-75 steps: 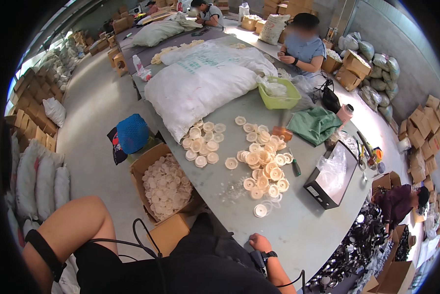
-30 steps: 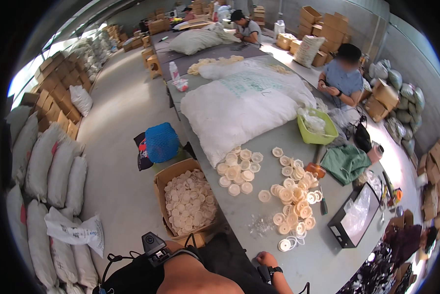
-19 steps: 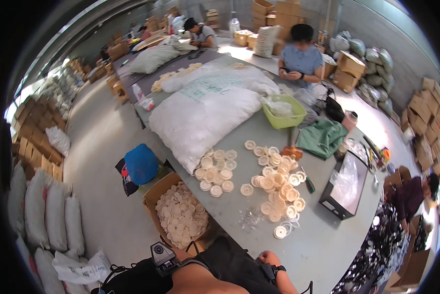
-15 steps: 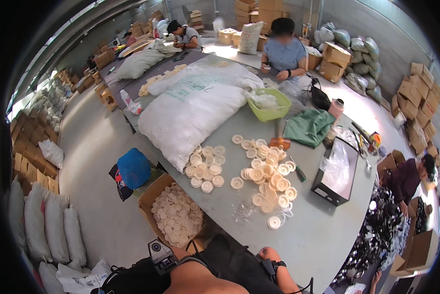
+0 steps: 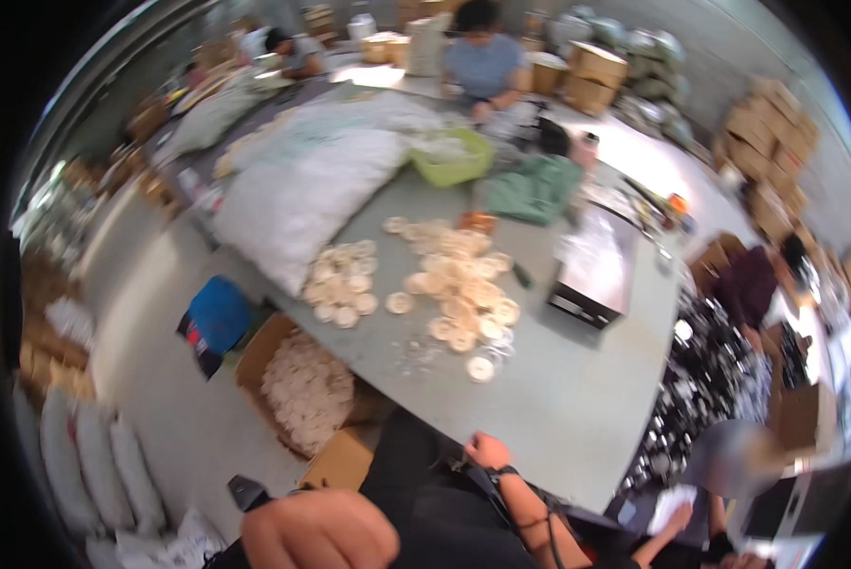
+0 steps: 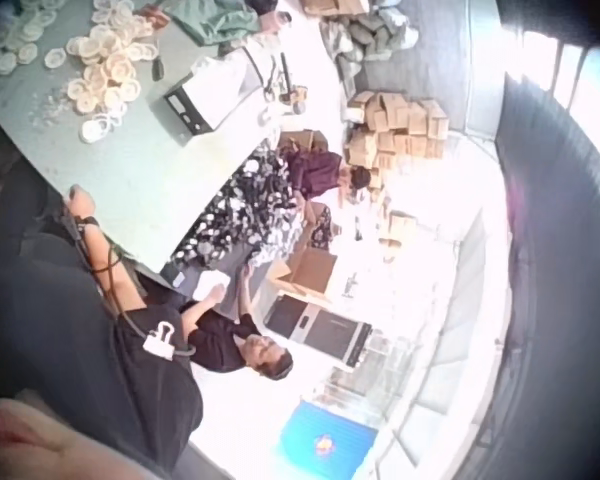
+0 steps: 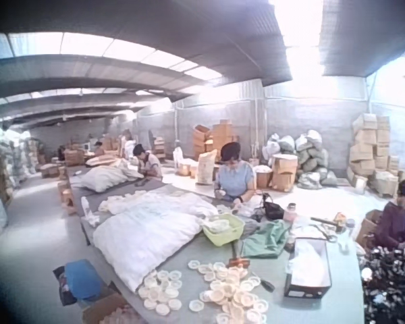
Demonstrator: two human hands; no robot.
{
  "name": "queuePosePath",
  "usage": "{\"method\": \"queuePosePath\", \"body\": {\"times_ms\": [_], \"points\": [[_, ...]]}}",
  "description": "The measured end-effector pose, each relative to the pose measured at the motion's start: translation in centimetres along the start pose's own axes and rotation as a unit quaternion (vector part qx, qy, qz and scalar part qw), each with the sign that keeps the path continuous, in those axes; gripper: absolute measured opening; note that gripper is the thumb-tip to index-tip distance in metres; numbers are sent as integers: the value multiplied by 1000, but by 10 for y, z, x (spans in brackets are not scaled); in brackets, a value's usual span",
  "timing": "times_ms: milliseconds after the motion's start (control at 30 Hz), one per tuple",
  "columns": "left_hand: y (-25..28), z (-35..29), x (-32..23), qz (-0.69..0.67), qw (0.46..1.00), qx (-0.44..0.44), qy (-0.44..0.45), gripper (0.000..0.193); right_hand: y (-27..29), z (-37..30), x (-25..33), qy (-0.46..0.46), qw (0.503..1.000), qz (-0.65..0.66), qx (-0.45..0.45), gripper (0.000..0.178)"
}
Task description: Assembling small plastic components and packaging them into bags at a factory workstation.
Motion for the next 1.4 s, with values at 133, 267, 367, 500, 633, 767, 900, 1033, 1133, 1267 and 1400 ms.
{"method": "queuePosePath", "body": {"times_ms": [133, 267, 367, 500, 633, 767, 900, 1033, 1133, 1267, 1400], "points": [[-9, -14, -13, 76, 995, -4, 62, 25, -15, 7, 5, 20, 999, -20, 37, 24], [2, -23, 1, 62, 995, -39, 71, 29, -2, -2, 21, -8, 1000, 0, 16, 23], [14, -39, 0, 141, 981, -3, 135, 27, -8, -8, 26, 28, 997, -26, 71, 24], [61, -111, -23, 315, 915, -215, 134, 32, 1, 0, 20, 64, 981, -152, 105, 36], [67, -194, -129, 576, 646, -437, 246, 27, -3, 8, 20, 125, 966, -223, 46, 13], [4, -266, -217, 679, 409, -509, 336, 19, -6, 12, 50, 173, 949, -241, 104, 9], [-69, -297, -247, 704, 297, -550, 338, 19, -12, 16, 43, 178, 928, -304, 122, 14], [-124, -297, -256, 711, 231, -566, 348, 17, -13, 24, 34, 190, 923, -292, 161, 19], [-130, -284, -247, 709, 210, -564, 368, 16, -9, 25, 34, 208, 925, -274, 162, 23], [-116, -283, -234, 711, 238, -560, 354, 16, -9, 25, 40, 219, 926, -270, 146, 23], [-112, -297, -231, 715, 292, -536, 340, 13, -9, 22, 45, 211, 931, -265, 133, 22]]}}
Point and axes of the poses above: each hand's wrist, its own z-axis towards the middle knuckle, its own y-axis out of the back of the hand, x = y × z, the point moved 3 cm from there along z, towards the middle knuckle, and after that the axes turned 3 degrees about -y, right-handed, at the moved point
